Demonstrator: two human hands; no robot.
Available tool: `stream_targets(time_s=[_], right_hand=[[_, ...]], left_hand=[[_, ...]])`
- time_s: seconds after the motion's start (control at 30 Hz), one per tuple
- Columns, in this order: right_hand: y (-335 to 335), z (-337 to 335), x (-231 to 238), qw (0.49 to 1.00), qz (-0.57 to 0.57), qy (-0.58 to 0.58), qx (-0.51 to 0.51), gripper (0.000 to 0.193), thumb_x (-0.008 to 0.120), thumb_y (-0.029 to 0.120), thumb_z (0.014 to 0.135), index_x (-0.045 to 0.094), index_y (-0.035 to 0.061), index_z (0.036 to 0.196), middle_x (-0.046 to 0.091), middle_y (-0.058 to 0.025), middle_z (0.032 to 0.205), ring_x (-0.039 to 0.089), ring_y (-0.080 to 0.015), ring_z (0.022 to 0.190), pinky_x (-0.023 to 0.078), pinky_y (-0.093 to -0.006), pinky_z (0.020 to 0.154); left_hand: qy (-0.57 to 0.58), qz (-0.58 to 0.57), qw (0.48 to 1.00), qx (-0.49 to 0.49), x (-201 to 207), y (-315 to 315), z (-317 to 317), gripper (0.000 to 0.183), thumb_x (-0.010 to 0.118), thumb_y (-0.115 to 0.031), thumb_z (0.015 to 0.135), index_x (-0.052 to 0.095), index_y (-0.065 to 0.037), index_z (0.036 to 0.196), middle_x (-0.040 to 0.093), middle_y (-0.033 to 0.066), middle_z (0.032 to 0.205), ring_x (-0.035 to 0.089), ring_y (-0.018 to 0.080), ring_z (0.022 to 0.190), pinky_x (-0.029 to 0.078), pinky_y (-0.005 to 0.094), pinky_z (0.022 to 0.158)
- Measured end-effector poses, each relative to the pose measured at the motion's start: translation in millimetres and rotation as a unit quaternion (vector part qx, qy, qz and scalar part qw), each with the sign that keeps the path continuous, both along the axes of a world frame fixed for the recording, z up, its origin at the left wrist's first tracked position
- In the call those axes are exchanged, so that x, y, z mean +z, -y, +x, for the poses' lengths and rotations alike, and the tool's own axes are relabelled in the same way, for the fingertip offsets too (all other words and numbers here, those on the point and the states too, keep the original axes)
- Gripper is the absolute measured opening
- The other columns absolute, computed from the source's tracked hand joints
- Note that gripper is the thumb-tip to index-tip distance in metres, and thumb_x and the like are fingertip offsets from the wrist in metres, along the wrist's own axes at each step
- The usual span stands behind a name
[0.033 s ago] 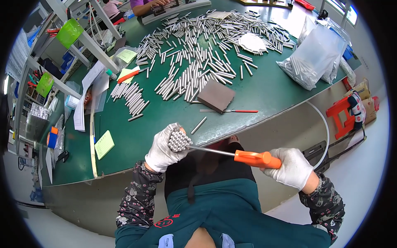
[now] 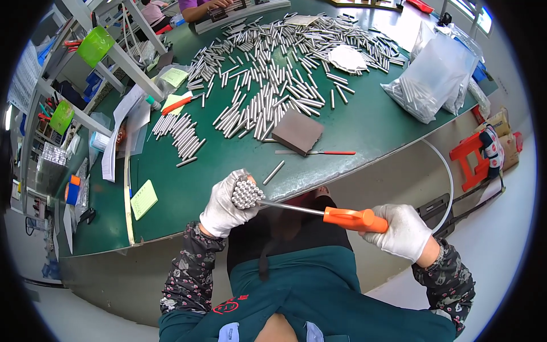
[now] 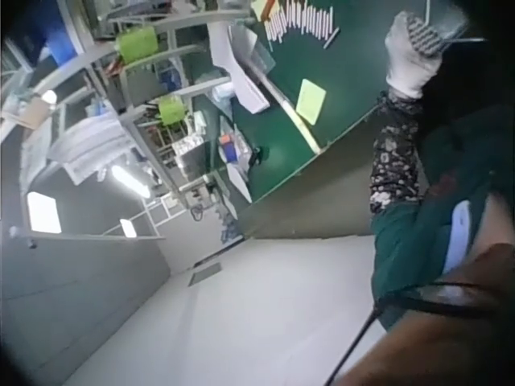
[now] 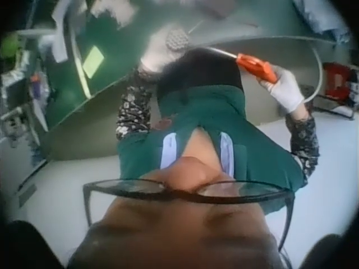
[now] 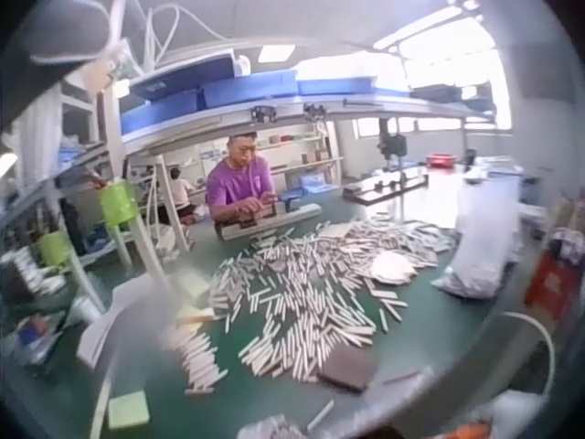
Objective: Gathering, counting, and cleaning small cylindrical metal pins on a workbench using an air duster and a polishing block.
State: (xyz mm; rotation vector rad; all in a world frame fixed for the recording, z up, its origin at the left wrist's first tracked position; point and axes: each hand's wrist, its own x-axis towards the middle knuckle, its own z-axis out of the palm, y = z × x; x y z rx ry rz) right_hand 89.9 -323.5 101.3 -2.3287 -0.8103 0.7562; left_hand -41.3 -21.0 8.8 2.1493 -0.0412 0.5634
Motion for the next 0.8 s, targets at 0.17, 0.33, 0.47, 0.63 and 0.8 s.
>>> stream_targets(time_s=[0.17, 0.33, 0.47, 0.63, 0.8], right_hand=[[2.4, 2.0, -3.5, 1.0, 0.008, -0.002, 0.002, 0.024, 0.071, 0.017, 0.072, 0.066, 0.0012, 0.09, 0.063, -0.0142, 0.07, 0.063, -0.0242, 0.062, 0.05, -0.0313, 0.062], [-1.8, -4.6, -5.5, 0.999, 0.033, -0.005, 0.035, 0.026, 0.072, 0.02, 0.071, 0.066, 0.0017, 0.09, 0.064, -0.0151, 0.072, 0.063, -0.0285, 0.064, 0.051, -0.0334, 0.063], [-12.6, -2.6, 1.5, 0.999, -0.003, 0.016, 0.034, 0.026, 0.072, 0.021, 0.071, 0.067, 0.0023, 0.089, 0.063, -0.0158, 0.073, 0.062, -0.0306, 0.065, 0.051, -0.0348, 0.065], [-10.2, 6.6, -14.0, 0.998, 0.03, -0.042, 0.027, 0.03, 0.072, 0.022, 0.073, 0.065, 0.0009, 0.093, 0.064, -0.0122, 0.072, 0.062, -0.0243, 0.063, 0.05, -0.0323, 0.064], [-0.5, 32.9, -27.3, 0.98, 0.069, -0.159, -0.103, 0.037, 0.072, 0.026, 0.075, 0.061, -0.0003, 0.098, 0.059, -0.0022, 0.067, 0.052, -0.0078, 0.05, 0.044, -0.0214, 0.046]], left_hand=[[-0.013, -0.007, 1.0, 0.0, -0.2, 0.1, 0.7, 0.05, 0.074, -0.004, 0.063, 0.05, -0.003, 0.107, 0.059, 0.0031, 0.081, 0.06, 0.0134, 0.069, 0.049, 0.025, 0.066], [-0.029, -0.029, 0.999, 0.006, 12.0, 4.8, -1.5, 0.041, 0.072, -0.005, 0.063, 0.053, -0.002, 0.099, 0.062, 0.0084, 0.08, 0.063, 0.0234, 0.072, 0.05, 0.0289, 0.068], [-0.015, -0.002, 1.0, 0.021, 17.2, 7.8, 0.1, 0.04, 0.072, -0.004, 0.063, 0.053, -0.002, 0.098, 0.062, 0.0075, 0.078, 0.063, 0.0231, 0.07, 0.05, 0.0287, 0.067], [-0.022, -0.038, 0.999, 0.021, 6.5, 5.5, -1.5, 0.039, 0.071, -0.004, 0.064, 0.054, -0.002, 0.099, 0.061, 0.0097, 0.081, 0.062, 0.0264, 0.072, 0.05, 0.0295, 0.067], [-0.017, -0.047, 0.999, 0.009, 5.0, 4.1, 1.5, 0.04, 0.071, -0.005, 0.063, 0.054, -0.002, 0.099, 0.06, 0.0107, 0.082, 0.062, 0.0274, 0.073, 0.049, 0.0306, 0.069]])
